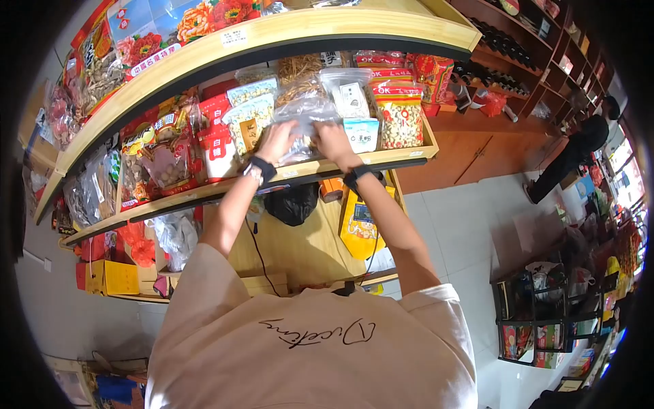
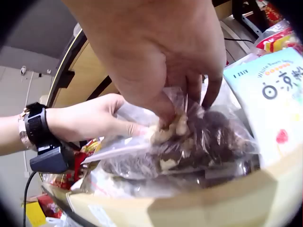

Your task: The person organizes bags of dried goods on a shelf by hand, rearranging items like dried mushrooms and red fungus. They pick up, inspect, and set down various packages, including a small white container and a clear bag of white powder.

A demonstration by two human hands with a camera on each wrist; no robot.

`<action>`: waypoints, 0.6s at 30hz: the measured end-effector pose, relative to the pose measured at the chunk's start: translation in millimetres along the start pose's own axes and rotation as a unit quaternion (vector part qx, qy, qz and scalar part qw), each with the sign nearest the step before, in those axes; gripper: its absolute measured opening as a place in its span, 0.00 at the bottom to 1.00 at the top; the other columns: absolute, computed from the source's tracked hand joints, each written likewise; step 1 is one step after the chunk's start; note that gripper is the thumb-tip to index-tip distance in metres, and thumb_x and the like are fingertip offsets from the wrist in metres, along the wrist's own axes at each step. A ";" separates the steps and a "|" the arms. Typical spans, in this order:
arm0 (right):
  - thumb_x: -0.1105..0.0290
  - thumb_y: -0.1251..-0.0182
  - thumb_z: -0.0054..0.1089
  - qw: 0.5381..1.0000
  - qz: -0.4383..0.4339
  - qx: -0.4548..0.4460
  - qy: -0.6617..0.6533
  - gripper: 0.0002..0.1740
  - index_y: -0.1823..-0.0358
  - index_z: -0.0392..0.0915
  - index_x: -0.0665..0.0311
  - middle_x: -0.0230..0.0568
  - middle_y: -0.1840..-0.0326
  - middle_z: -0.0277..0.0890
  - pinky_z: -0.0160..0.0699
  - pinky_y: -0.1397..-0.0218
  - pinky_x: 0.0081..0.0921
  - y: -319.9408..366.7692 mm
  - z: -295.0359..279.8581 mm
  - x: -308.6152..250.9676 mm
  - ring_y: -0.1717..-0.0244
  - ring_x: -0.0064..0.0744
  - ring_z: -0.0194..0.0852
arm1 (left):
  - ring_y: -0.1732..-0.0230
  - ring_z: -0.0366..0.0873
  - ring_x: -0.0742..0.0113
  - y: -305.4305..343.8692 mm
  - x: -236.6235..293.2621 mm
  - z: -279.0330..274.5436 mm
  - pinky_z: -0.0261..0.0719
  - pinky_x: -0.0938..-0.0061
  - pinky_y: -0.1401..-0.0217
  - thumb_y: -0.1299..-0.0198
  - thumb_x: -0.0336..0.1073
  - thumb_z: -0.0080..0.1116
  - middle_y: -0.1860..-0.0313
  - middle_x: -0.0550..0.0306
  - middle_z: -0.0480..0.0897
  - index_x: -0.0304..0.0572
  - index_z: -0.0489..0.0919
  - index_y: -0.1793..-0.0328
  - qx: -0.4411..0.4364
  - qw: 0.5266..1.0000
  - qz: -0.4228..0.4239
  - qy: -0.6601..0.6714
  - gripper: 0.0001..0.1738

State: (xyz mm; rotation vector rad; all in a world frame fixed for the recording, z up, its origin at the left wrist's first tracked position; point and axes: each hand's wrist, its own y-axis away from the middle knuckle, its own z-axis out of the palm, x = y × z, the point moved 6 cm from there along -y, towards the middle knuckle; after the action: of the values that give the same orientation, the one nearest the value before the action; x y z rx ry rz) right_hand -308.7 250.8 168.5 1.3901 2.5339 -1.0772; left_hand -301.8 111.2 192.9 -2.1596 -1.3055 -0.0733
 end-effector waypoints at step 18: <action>0.69 0.54 0.67 0.986 -0.020 -0.163 0.038 0.23 0.54 0.70 0.62 0.49 0.59 0.78 0.73 0.50 0.39 7.9 9.5 1.3 0.52 0.51 0.74 | 0.48 0.67 0.58 31.5 13.4 20.4 0.63 0.63 0.50 0.64 0.40 0.73 0.57 0.57 0.71 0.49 0.72 0.49 0.017 0.981 0.114 -0.157 0.32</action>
State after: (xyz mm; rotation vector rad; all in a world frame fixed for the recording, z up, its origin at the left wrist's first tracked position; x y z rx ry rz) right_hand -306.1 248.8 156.5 1.3170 2.6480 -0.5846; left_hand -274.3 121.9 166.2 -2.3433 -1.2016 0.3947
